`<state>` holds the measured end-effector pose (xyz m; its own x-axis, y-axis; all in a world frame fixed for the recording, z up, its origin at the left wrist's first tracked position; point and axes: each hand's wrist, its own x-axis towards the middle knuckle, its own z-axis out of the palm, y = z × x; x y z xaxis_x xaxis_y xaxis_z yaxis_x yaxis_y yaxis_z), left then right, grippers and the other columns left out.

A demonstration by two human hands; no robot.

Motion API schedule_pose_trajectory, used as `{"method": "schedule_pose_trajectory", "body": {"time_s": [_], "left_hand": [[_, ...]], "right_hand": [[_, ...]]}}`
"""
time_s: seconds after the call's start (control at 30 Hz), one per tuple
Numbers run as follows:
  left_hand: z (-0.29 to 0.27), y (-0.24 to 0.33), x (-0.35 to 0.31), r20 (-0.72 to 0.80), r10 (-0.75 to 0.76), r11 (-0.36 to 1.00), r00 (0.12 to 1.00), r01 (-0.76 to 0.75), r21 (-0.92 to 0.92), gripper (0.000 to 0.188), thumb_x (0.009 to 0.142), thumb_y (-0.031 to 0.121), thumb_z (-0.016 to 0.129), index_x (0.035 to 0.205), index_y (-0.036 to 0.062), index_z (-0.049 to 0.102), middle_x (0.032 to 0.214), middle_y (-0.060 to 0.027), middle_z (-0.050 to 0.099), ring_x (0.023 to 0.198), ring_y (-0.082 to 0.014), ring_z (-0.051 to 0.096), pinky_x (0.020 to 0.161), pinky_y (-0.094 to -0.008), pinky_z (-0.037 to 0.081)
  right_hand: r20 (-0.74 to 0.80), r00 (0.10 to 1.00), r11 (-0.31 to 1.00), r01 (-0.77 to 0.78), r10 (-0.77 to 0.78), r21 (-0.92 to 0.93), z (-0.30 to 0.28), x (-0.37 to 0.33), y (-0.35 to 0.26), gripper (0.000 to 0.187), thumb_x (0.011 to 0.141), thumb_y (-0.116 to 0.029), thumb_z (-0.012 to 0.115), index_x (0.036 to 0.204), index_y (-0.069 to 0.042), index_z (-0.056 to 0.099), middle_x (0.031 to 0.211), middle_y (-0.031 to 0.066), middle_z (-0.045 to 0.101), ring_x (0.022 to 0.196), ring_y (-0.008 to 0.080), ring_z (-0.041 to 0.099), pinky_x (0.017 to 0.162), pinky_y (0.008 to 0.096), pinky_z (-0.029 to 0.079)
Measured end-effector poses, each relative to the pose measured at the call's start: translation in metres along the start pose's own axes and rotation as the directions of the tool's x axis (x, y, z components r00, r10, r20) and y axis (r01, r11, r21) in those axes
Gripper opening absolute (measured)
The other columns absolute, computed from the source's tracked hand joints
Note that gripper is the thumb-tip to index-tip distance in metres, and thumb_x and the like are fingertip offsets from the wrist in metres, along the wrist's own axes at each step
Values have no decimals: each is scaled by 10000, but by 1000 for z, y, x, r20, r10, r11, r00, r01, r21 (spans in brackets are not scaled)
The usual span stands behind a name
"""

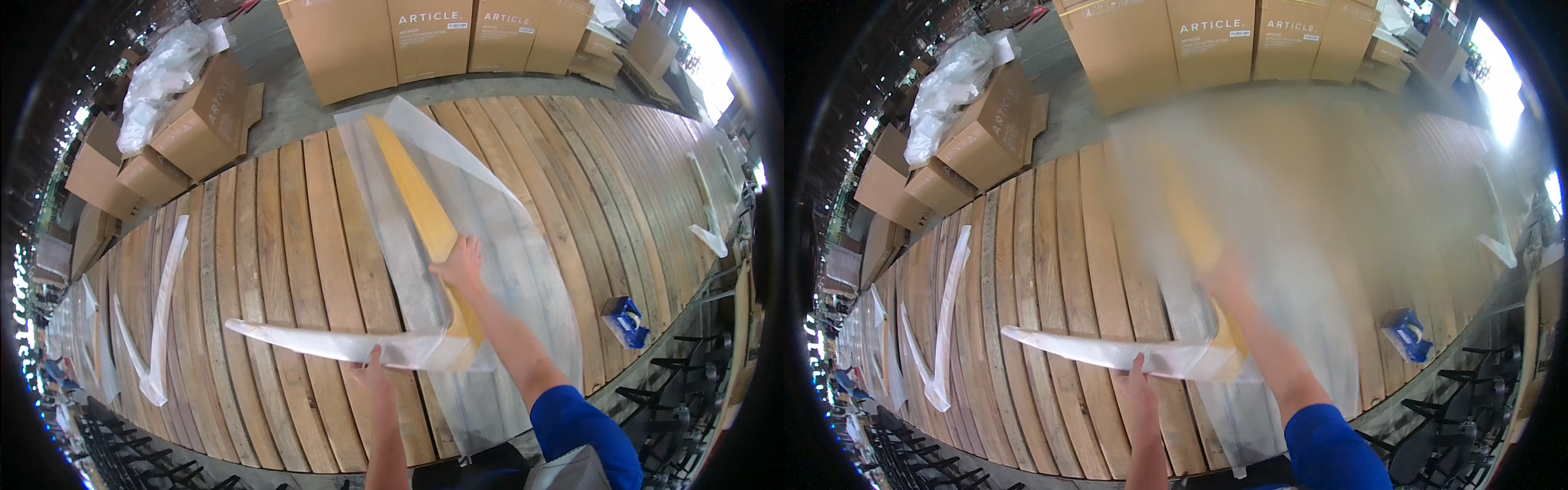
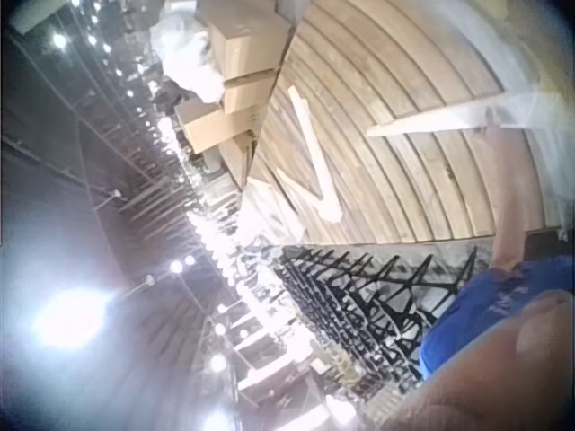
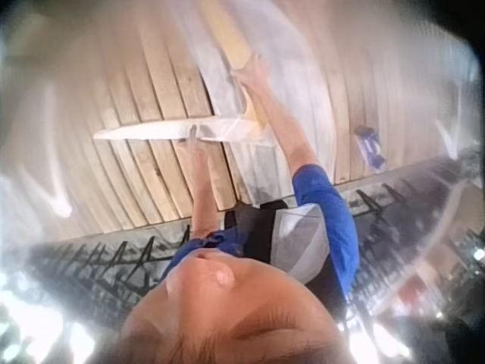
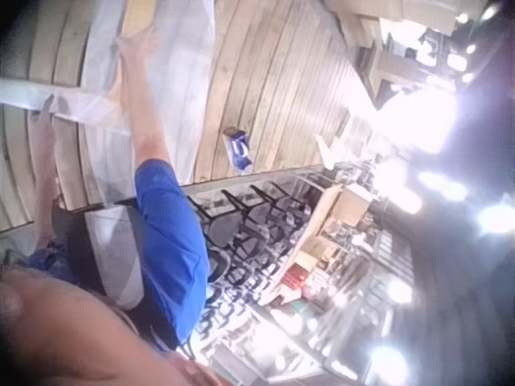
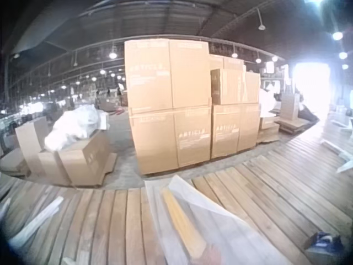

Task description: The person wraps white chair legs in translucent paper on a wooden workbench. They fold the paper around each leg, secure it with tape from a blue dispenser, and place the wrapped legs aside. The process is repeated for multiple legs.

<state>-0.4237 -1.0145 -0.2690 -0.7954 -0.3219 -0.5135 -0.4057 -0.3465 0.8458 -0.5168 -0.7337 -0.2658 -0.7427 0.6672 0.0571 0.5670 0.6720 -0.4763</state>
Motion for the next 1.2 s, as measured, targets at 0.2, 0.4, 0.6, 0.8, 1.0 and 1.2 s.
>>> {"method": "schedule_pose_trajectory", "body": {"time_s": [0.2,0.4,0.6,0.8,1.0,1.2], "left_hand": [[3,-25,23,218,-18,999,976,27,-37,630,833,35,743,1386,-31,447,1367,-166,525,1253,-279,516,1104,-400,386],[-24,-59,-35,156,82,779,984,-161,606,591,853,171,752,1345,-19,484,1362,-171,487,1311,-297,430,1117,-418,342],[-90,-138,-167,421,-106,415,901,-344,842,694,712,300,834,1254,-5,528,1223,-219,486,1155,-391,466,1005,-483,407],[-116,-161,-219,595,-221,377,773,-495,783,438,727,293,804,1017,-14,685,1138,-222,613,1091,-379,576,943,-434,476],[-140,-151,-259,441,-612,655,657,109,747,416,877,233,712,1211,-6,649,1234,-133,671,1111,-266,636,949,-364,487],[-150,-134,-292,507,-603,791,616,542,282,347,965,109,655,1302,59,583,1179,-55,668,1080,-194,630,954,-357,504]], "right_hand": [[290,952,993,-69,96,-100,-3,61,-34,987,544,-363,901,1342,15,461,1349,212,456,1332,373,397,1047,544,404],[152,986,997,73,-70,-14,-35,31,19,914,680,-440,836,1412,-49,453,1459,178,422,1381,376,360,1132,537,289],[-62,989,953,-149,137,-265,-152,-126,185,779,748,-402,794,1407,-120,490,1479,164,423,1395,380,350,1137,539,273],[133,799,759,-485,587,-435,-252,-281,362,992,677,-490,843,1463,-93,386,1495,189,376,1398,400,344,1121,524,330],[525,528,742,-534,667,-405,-245,-282,420,882,690,-496,842,1379,-83,478,1386,176,505,1356,393,415,1087,491,393],[-62,870,783,-469,489,-408,-225,-303,387,661,705,-461,834,1211,-84,638,1250,207,635,1209,377,585,974,477,493]]}}
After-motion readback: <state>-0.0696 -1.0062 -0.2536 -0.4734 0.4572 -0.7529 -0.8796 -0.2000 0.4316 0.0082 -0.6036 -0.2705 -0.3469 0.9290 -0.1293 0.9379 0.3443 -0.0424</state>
